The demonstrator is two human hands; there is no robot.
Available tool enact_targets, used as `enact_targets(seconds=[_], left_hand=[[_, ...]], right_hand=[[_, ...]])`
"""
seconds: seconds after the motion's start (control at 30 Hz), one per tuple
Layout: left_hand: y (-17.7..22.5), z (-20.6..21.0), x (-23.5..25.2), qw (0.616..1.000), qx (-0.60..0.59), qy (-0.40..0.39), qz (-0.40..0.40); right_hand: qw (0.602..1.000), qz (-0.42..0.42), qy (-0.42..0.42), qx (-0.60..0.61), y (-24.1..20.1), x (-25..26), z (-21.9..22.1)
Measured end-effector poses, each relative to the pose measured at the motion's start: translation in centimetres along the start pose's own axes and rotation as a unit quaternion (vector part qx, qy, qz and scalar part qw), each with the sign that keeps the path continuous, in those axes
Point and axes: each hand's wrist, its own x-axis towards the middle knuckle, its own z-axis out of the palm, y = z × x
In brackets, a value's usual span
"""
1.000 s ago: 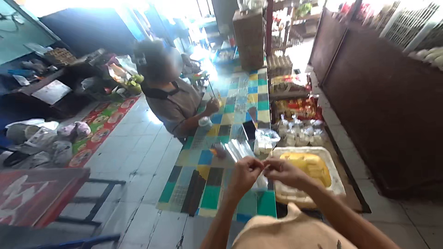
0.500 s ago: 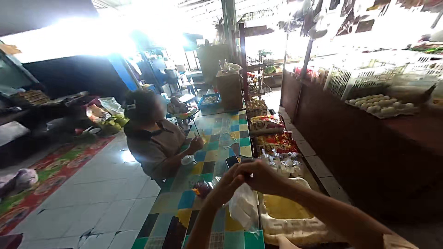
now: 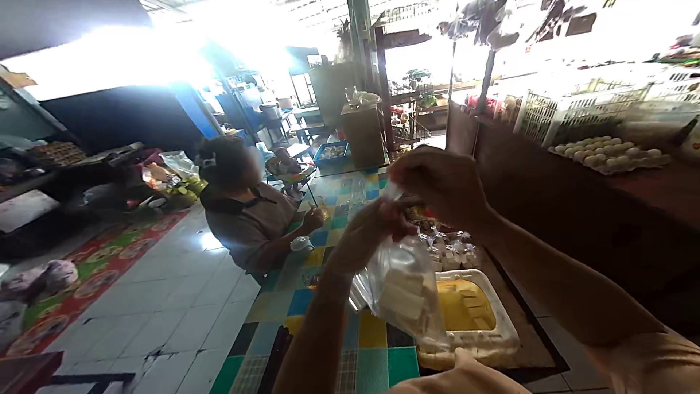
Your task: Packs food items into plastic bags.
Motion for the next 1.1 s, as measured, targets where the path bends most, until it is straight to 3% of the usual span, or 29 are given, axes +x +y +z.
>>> enact_targets(seconds=[0.07,0.17,0.3,0.47,0.57,0.73,0.8,0.93,1.1], left_hand=[[1.3,0.7,1.2,1.000,-0.005,0.031,0.002],[3.2,0.4,3.5,0.999,-0.003,-0.009,0.036],[5.4,-0.5,5.1,0.997,0.022,-0.072,0.020],[5.4,-3.3,4.9,0.980,0.186,-0.064,-0.031],[5.5,-3.9,5.0,0.978,0.199,-0.060,-0.025],[7.2,-3.6,6.6,0.959,0.284,0.009,-0.009],[7.8,-3.5,7.2,0.950,0.309,0.034,0.010],[7.7,-3.9,7.8,0.944,0.327,0.034,0.035],[7.3,-3.6,7.6,0.927,0.371,0.038,0.032]], right_hand=[[0.992,0.107,-0.047,0.049,0.0,0.6,-0.3],[0.962,0.218,-0.154,0.052,-1.4,1.7,-0.5],[0.979,0.164,-0.112,0.044,-2.8,4.8,-0.2],[0.937,0.312,-0.044,0.150,-5.2,8.3,0.8],[0.907,0.366,-0.004,0.210,-4.4,9.8,1.1],[0.900,0.339,0.063,0.268,-2.1,11.7,1.5],[0.897,0.325,0.044,0.297,-1.3,12.1,1.3],[0.928,0.328,-0.066,0.166,-1.5,11.4,1.2],[0.946,0.299,-0.060,0.106,-1.5,11.0,2.2]])
